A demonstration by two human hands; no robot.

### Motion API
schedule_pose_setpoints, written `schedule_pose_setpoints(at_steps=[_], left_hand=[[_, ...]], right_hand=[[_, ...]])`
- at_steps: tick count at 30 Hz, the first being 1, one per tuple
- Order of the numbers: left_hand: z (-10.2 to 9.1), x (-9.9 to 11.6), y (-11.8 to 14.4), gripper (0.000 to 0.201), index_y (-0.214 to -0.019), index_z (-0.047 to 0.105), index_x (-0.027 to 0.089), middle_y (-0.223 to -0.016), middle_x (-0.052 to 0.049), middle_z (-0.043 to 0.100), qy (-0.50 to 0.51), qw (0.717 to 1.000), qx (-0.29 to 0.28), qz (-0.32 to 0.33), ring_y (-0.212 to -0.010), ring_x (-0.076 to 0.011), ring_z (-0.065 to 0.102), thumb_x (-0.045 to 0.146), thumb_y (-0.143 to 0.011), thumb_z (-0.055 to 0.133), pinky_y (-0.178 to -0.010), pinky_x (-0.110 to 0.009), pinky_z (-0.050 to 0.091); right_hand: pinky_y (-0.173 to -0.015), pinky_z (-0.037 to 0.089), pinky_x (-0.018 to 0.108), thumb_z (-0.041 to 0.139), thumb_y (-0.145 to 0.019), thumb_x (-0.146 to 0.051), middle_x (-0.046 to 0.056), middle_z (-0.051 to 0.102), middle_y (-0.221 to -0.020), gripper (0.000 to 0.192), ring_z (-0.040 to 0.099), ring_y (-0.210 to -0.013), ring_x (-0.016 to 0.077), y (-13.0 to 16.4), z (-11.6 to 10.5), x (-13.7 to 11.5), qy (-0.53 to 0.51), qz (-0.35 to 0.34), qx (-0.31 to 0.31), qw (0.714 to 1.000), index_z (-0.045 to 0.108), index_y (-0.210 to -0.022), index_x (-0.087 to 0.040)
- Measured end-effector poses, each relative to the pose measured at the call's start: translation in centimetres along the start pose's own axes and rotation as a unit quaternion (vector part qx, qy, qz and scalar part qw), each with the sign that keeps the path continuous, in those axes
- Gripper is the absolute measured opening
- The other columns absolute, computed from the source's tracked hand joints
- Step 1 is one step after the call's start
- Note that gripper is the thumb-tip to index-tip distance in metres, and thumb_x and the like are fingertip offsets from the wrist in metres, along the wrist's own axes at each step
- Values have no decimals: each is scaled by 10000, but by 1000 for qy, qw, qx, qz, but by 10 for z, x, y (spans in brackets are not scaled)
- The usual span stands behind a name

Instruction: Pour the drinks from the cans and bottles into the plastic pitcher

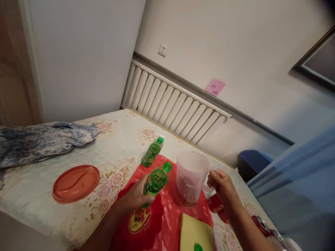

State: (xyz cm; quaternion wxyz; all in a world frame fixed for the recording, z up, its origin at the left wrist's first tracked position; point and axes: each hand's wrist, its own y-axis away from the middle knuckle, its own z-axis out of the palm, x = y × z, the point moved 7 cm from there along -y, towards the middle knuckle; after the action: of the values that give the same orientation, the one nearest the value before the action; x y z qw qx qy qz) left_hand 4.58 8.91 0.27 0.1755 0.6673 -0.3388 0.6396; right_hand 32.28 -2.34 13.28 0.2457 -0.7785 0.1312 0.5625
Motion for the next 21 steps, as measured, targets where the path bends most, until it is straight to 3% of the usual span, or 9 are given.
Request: schedule_pose_setpoints(at_steps=[9, 21], left_hand=[[4, 6, 2, 727, -1309, 443, 262, -1221, -4, 634, 43, 999, -29, 13, -1071, -242, 581, 144, -604, 575, -919, -318, 455], [2, 13, 5, 678, -1254, 508, 267, -1179, -10, 666, 27, 999, -15, 14, -1033, -251, 615, 142, -589, 558, -876, -309, 481]], right_hand=[[-419, 195, 228, 738, -677, -546, -91, 310, -470, 439, 237, -433, 67, -9, -8, -67, 64, -15, -72, 995, 493, -564, -199], [-443, 128, 234, 734, -666, -589, -92, 254, -515, 452, 188, -466, 64, -13, 4, -100, 152, 4, -160, 975, 536, -605, -188]])
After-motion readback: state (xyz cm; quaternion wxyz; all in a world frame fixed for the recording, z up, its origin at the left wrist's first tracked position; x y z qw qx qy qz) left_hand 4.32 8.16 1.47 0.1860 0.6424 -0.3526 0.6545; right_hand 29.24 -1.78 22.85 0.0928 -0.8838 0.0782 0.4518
